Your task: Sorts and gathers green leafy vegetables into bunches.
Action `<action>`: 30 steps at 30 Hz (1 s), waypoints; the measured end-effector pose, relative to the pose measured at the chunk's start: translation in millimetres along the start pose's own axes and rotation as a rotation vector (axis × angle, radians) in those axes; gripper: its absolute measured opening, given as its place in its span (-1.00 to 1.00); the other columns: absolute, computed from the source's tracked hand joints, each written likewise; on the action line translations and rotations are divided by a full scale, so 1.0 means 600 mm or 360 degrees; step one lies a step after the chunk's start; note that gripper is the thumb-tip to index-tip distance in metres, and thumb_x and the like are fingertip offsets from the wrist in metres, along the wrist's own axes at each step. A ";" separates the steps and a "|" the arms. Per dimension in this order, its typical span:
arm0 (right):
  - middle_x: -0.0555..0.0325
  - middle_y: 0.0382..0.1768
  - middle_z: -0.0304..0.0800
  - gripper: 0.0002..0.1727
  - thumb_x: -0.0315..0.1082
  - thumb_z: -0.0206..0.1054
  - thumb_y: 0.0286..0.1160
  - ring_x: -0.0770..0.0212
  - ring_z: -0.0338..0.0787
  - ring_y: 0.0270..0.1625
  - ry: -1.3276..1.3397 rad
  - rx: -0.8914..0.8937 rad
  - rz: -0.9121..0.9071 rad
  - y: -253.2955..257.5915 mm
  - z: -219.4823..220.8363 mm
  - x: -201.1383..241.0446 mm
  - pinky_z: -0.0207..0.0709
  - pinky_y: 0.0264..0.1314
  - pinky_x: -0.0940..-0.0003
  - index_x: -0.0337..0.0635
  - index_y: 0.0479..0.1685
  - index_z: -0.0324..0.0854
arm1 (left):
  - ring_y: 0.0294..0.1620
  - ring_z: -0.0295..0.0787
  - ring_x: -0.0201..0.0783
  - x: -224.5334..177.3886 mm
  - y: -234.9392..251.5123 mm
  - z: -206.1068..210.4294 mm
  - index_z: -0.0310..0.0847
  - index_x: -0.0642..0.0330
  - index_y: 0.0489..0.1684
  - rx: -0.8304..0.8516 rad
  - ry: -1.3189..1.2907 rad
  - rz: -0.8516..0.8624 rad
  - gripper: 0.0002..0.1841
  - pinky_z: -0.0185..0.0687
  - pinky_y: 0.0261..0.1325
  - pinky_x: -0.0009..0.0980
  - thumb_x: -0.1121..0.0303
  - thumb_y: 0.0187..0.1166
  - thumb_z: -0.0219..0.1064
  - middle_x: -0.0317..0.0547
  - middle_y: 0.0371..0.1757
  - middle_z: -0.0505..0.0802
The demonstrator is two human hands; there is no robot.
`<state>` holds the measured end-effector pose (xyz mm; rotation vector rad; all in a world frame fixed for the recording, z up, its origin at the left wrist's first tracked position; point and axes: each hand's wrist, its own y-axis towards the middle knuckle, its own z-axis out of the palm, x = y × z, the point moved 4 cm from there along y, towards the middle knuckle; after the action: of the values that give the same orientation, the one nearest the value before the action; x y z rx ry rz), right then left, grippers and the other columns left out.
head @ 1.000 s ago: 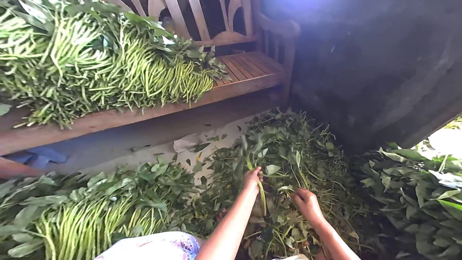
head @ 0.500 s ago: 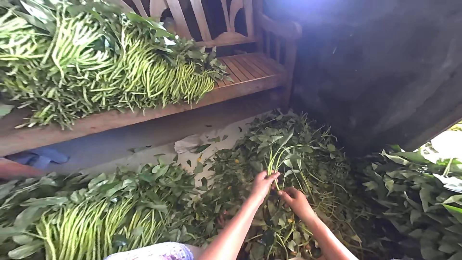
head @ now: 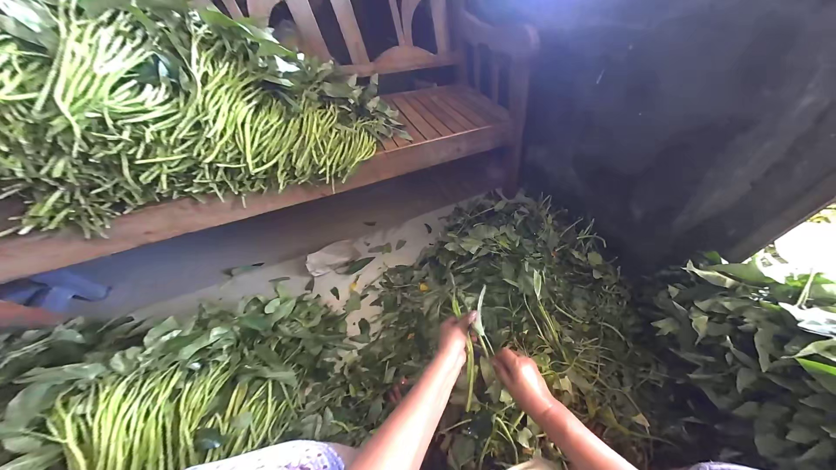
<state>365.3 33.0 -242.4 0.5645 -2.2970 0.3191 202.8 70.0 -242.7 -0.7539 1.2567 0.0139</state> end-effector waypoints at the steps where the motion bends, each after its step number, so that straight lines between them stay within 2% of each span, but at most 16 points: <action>1: -0.23 0.00 0.85 -0.58 -0.16 0.09 0.81 -0.11 0.86 0.12 0.0032 0.0064 -0.0007 -0.001 0.002 -0.002 0.65 0.32 -0.02 -0.37 0.14 0.70 | -0.50 0.62 -0.31 0.004 -0.001 0.004 0.58 0.42 0.07 0.0011 0.0014 0.0003 -0.80 0.61 -0.41 -0.43 0.41 0.75 0.26 -0.01 -0.31 0.72; 4: -0.24 0.01 0.84 -0.59 -0.18 0.10 0.82 -0.10 0.85 0.13 0.0064 0.0197 -0.0033 0.000 -0.002 -0.002 0.63 0.34 0.00 -0.37 0.16 0.67 | -0.50 0.62 -0.31 0.005 0.006 0.004 0.62 0.41 0.04 0.0015 -0.0002 0.0043 -0.81 0.59 -0.40 -0.43 0.43 0.70 0.32 -0.02 -0.31 0.76; 6: -0.27 0.04 0.83 -0.61 -0.22 0.12 0.81 -0.15 0.84 0.18 0.0038 0.0357 -0.0067 -0.008 0.005 0.000 0.61 0.39 -0.06 -0.40 0.18 0.67 | -0.52 0.61 -0.33 -0.010 0.020 -0.014 0.63 0.41 0.04 -0.0058 -0.0025 0.0080 -0.80 0.59 -0.43 -0.45 0.42 0.66 0.37 -0.05 -0.34 0.75; 8: -0.30 0.13 0.82 -0.63 -0.26 0.16 0.79 -0.20 0.81 0.26 0.0038 0.0645 -0.0072 -0.017 0.029 -0.003 0.56 0.47 -0.13 -0.40 0.24 0.67 | -0.49 0.62 -0.32 -0.033 0.040 -0.043 0.60 0.38 0.11 -0.0159 -0.0053 0.0096 -0.77 0.61 -0.40 -0.42 0.38 0.68 0.35 -0.04 -0.30 0.75; 10: -0.33 0.31 0.71 -0.62 -0.31 0.28 0.73 -0.21 0.71 0.40 0.0134 0.0916 -0.0049 -0.020 0.050 -0.018 0.50 0.55 -0.12 -0.37 0.36 0.62 | -0.47 0.63 -0.28 -0.045 0.057 -0.064 0.54 0.36 0.19 -0.0254 -0.0175 0.0083 -0.74 0.65 -0.38 -0.38 0.36 0.73 0.30 -0.01 -0.26 0.70; 12: -0.29 0.52 0.52 -0.56 -0.35 0.34 0.65 -0.13 0.58 0.55 0.0454 0.0788 -0.0038 -0.002 0.050 -0.039 0.48 0.61 -0.01 -0.30 0.46 0.58 | -0.44 0.69 -0.22 -0.047 0.061 -0.072 0.39 0.34 0.33 -0.0279 -0.0345 0.0038 -0.69 0.77 -0.33 -0.31 0.36 0.78 0.22 0.03 -0.20 0.64; 13: -0.23 0.56 0.50 -0.55 -0.38 0.27 0.66 -0.04 0.60 0.54 0.0665 0.0609 0.0031 0.015 0.044 -0.054 0.52 0.58 0.05 -0.29 0.50 0.54 | -0.44 0.69 -0.22 -0.045 0.061 -0.072 0.37 0.33 0.37 -0.0286 -0.0387 0.0024 -0.69 0.77 -0.34 -0.31 0.37 0.79 0.20 0.03 -0.19 0.62; 14: -0.19 0.51 0.56 -0.57 -0.39 0.15 0.71 0.01 0.70 0.43 0.0804 0.0412 0.0171 0.032 0.036 -0.072 0.62 0.47 0.08 -0.29 0.51 0.51 | -0.46 0.67 -0.23 -0.040 0.061 -0.072 0.39 0.32 0.35 -0.0281 -0.0407 0.0001 -0.71 0.75 -0.36 -0.34 0.37 0.80 0.18 0.01 -0.22 0.62; 15: -0.21 0.47 0.59 -0.57 -0.38 0.06 0.76 0.00 0.74 0.38 0.0788 0.0240 0.0329 0.047 0.028 -0.092 0.66 0.43 0.07 -0.32 0.52 0.48 | -0.49 0.65 -0.26 -0.035 0.061 -0.072 0.41 0.30 0.28 -0.0253 -0.0422 -0.0026 -0.75 0.72 -0.39 -0.37 0.37 0.81 0.18 -0.04 -0.27 0.62; 16: -0.25 0.50 0.55 -0.57 -0.37 0.04 0.79 -0.05 0.70 0.44 0.0609 0.0144 0.0473 0.059 0.019 -0.112 0.60 0.50 0.07 -0.33 0.54 0.47 | -0.53 0.64 -0.29 -0.032 0.062 -0.074 0.42 0.27 0.18 -0.0206 -0.0436 -0.0046 -0.81 0.71 -0.43 -0.40 0.35 0.81 0.16 -0.08 -0.33 0.64; 18: -0.32 0.57 0.49 -0.55 -0.35 0.04 0.80 -0.19 0.58 0.57 0.0059 0.0167 0.0753 0.062 0.009 -0.145 0.44 0.65 -0.06 -0.33 0.56 0.46 | -0.57 0.63 -0.32 -0.035 0.063 -0.082 0.47 0.26 0.09 -0.0162 -0.0506 -0.0056 -0.82 0.69 -0.47 -0.43 0.33 0.79 0.19 -0.13 -0.41 0.65; 20: -0.31 0.58 0.50 -0.54 -0.37 0.07 0.75 -0.32 0.50 0.62 -0.0381 0.0279 0.0898 0.055 0.012 -0.170 0.38 0.62 -0.26 -0.23 0.57 0.51 | -0.60 0.61 -0.34 -0.042 0.067 -0.094 0.47 0.24 0.06 -0.0184 -0.0597 -0.0002 -0.83 0.66 -0.49 -0.45 0.31 0.79 0.18 -0.16 -0.45 0.64; 23: -0.28 0.67 0.39 -0.53 -0.31 0.16 0.73 -0.35 0.40 0.68 -0.0498 0.0322 0.0890 0.055 0.029 -0.195 0.36 0.64 -0.28 -0.07 0.59 0.55 | -0.51 0.68 -0.32 -0.045 0.065 -0.099 0.45 0.12 0.10 -0.0083 -0.0762 0.0038 -0.83 0.74 -0.36 -0.40 0.23 0.83 0.12 -0.22 -0.43 0.64; 25: -0.32 0.69 0.34 -0.53 -0.28 0.21 0.71 -0.35 0.37 0.70 -0.0426 0.0296 0.0887 0.057 0.034 -0.196 0.33 0.68 -0.22 -0.13 0.56 0.57 | -0.45 0.75 -0.26 -0.043 0.054 -0.089 0.54 0.12 0.17 0.0092 -0.0860 -0.0056 -0.77 0.80 -0.23 -0.31 0.22 0.82 0.12 -0.20 -0.43 0.70; 27: -0.36 0.60 0.44 -0.56 -0.27 0.27 0.66 -0.32 0.47 0.63 -0.0323 0.0199 0.0854 0.064 0.024 -0.184 0.37 0.67 -0.18 -0.23 0.44 0.64 | -0.44 0.77 -0.24 -0.041 0.048 -0.082 0.58 0.21 0.22 0.0245 -0.0828 -0.0127 -0.74 0.82 -0.20 -0.31 0.28 0.81 0.11 -0.14 -0.44 0.71; 30: -0.25 0.31 0.73 -0.62 -0.17 0.30 0.68 -0.18 0.73 0.38 -0.0136 0.0094 0.0694 0.081 -0.019 -0.150 0.53 0.51 -0.14 -0.24 0.26 0.73 | -0.51 0.69 -0.28 -0.042 0.054 -0.089 0.57 0.23 0.06 0.0199 -0.0817 -0.0159 -0.81 0.76 -0.32 -0.37 0.34 0.81 0.08 -0.14 -0.42 0.68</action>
<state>405.8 106.8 -301.6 0.0989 -2.4882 0.5810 135.6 76.7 -243.0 -0.6502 0.7239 0.0442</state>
